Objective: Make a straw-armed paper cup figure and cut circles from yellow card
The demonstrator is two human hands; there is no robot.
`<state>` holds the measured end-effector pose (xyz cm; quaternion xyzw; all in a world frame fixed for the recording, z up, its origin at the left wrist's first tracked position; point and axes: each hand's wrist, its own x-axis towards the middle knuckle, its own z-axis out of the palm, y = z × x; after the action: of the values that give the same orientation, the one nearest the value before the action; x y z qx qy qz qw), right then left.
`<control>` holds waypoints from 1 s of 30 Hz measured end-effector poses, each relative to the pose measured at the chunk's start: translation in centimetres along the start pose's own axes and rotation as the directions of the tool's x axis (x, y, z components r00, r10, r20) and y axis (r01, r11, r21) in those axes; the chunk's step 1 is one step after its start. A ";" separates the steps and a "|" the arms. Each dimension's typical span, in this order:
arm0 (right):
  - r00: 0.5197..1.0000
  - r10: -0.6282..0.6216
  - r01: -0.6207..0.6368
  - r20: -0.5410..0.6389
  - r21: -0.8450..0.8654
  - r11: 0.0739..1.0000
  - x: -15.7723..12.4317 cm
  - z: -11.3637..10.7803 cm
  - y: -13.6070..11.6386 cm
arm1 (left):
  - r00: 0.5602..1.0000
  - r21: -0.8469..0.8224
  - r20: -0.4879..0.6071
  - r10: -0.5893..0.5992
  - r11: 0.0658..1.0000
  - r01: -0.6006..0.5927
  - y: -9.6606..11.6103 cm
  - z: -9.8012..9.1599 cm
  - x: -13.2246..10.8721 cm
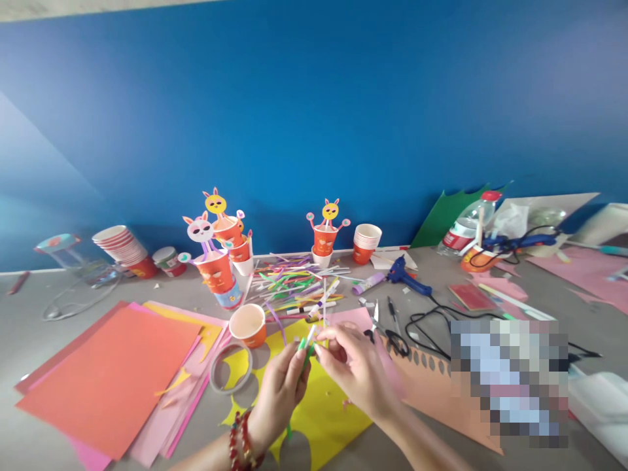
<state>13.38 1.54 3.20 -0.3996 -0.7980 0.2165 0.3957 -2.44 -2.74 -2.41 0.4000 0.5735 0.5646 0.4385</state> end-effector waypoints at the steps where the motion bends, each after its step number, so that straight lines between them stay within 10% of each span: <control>1: 1.000 0.007 -0.007 0.000 0.002 1.000 0.0 0.0 0.0 | 1.000 -0.011 0.015 -0.005 1.000 0.005 0.0 0.1 0.0; 30: 0.997 -0.066 0.067 -0.045 0.013 0.998 0.1 0.1 0.5 | 0.893 -0.141 0.412 -0.180 0.956 0.258 3.3 0.2 -0.2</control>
<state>13.52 1.92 2.86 -0.3746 -0.8003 0.2002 0.4232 -2.35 -2.78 0.95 0.3941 0.4575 0.4717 0.6425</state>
